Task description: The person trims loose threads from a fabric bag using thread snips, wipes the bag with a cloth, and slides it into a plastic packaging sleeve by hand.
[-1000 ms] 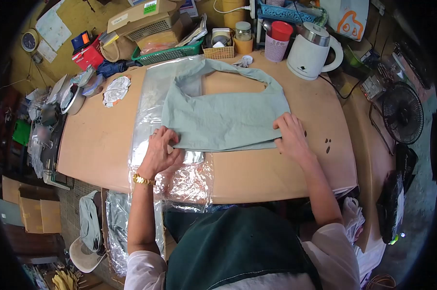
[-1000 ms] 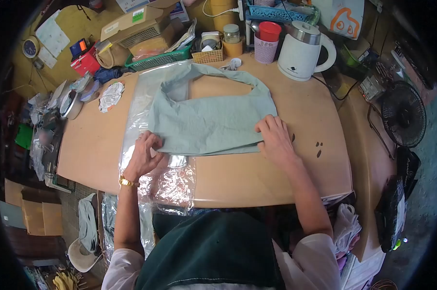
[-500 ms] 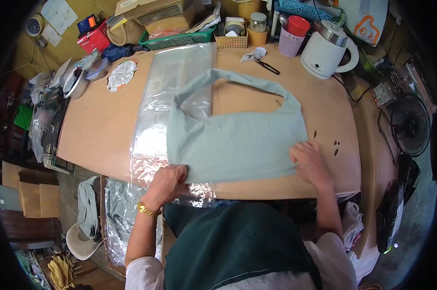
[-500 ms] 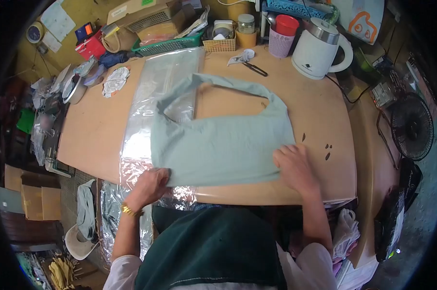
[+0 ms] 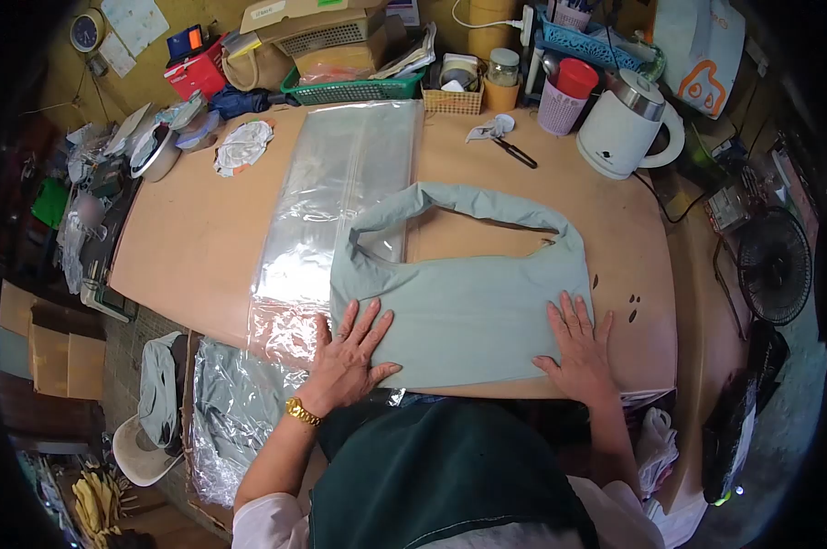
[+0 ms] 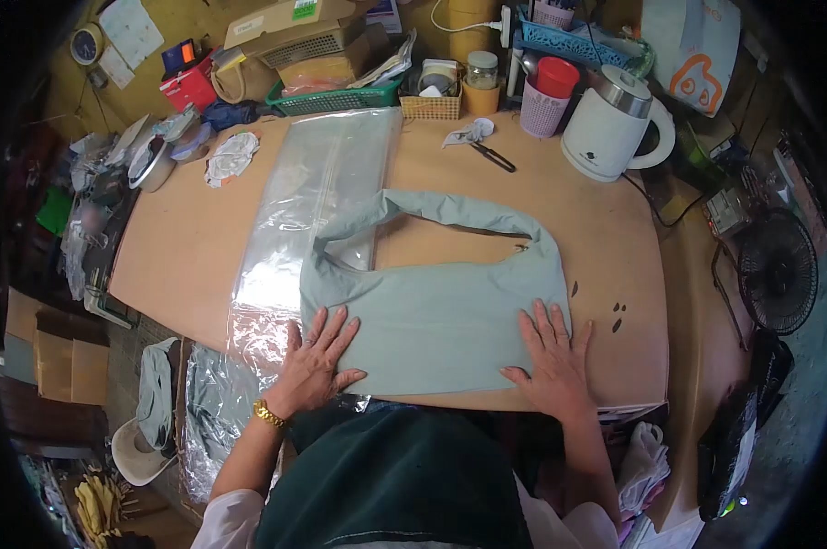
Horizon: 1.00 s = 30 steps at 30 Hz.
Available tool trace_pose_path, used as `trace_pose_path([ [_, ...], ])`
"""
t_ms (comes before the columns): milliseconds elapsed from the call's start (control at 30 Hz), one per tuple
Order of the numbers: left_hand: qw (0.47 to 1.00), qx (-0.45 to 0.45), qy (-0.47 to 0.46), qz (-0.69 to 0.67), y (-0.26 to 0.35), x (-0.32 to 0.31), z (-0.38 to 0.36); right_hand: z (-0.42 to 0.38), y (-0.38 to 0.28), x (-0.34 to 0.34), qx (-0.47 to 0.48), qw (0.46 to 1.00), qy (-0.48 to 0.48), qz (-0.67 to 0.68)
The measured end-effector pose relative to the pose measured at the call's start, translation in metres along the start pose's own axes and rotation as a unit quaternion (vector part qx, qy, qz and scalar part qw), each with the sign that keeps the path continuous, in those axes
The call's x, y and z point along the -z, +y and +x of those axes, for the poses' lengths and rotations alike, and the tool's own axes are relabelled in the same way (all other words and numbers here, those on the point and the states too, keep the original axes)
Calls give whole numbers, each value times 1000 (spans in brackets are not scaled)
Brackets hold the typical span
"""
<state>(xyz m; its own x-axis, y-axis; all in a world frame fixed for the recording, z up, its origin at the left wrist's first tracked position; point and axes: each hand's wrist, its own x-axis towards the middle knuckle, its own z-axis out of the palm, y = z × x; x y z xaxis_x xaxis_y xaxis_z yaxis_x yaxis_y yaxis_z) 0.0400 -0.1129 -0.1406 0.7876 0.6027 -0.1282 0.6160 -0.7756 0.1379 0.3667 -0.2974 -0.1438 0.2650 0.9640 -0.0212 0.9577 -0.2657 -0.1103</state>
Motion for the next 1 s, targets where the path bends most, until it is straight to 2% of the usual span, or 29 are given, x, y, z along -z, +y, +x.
trace_pose_path([
  [67, 1000, -3, -19, -10, -8, 21, -4, -3, 12, 19, 35, 997, -72, 8],
  [100, 999, -5, -40, -22, -12, 32, -2, 5, 16, 29, 35, 997, -68, 5],
  [133, 993, -9, 9, -117, -16, 44, 10, 19, 21, 41, 60, 993, -39, 93],
  [167, 993, -9, 9, -118, -12, 55, 25, 35, 25, 52, 85, 980, -11, 181],
  [200, 929, 19, 22, -369, 1, 64, 43, 59, 11, 61, 66, 966, 0, 249],
  [233, 804, 44, 36, -592, 13, 73, 61, 88, -14, 71, 49, 947, 15, 316],
  [300, 660, 51, -9, -749, 21, 49, 104, 141, -44, 55, 80, 956, -55, 277],
  [333, 662, 49, -4, -748, 18, 32, 116, 153, -48, 29, 84, 956, -51, 276],
  [367, 585, 96, 50, -804, 13, 16, 128, 168, -50, -4, 97, 977, 74, 173],
  [400, 501, 142, 100, -848, 7, 7, 138, 178, -44, -21, 104, 977, 136, 123],
  [433, 504, 142, 100, -846, -9, 3, 137, 189, -38, -38, 103, 972, 199, 71],
  [467, 490, 158, 152, -844, -34, 0, 130, 195, -16, -47, 42, 936, 210, 279],
  [500, 473, 176, 202, -839, -51, -2, 125, 197, 0, -52, -23, 856, 208, 472],
  [533, 471, 182, 200, -839, -55, 0, 121, 195, 7, -56, -26, 857, 203, 473],
  [633, 485, 175, 170, -840, -61, 3, 112, 190, 11, -65, -88, 827, 197, 519],
  [700, 503, 180, 159, -830, -66, 3, 121, 196, 5, -67, -46, 785, 244, 567],
  [733, 505, 181, 156, -830, -68, 1, 122, 195, 4, -67, -49, 784, 245, 568],
  [800, 589, 164, 103, -785, -59, 13, 116, 192, -1, -54, -60, 843, 214, 490],
  [833, 589, 164, 101, -785, -48, 17, 110, 189, -6, -46, -62, 843, 215, 489],
  [900, 809, 53, 72, -581, -6, 23, 93, 177, -28, -20, 43, 884, 264, 383],
  [933, 917, -2, 122, -380, 19, 27, 85, 170, -39, -11, 107, 907, 258, 314],
  [967, 972, -55, 166, -158, 42, 25, 81, 159, -52, -4, 172, 922, 247, 242],
  [1000, 985, -47, 136, -90, 52, 16, 82, 141, -73, 5, 182, 941, 219, 183],
])
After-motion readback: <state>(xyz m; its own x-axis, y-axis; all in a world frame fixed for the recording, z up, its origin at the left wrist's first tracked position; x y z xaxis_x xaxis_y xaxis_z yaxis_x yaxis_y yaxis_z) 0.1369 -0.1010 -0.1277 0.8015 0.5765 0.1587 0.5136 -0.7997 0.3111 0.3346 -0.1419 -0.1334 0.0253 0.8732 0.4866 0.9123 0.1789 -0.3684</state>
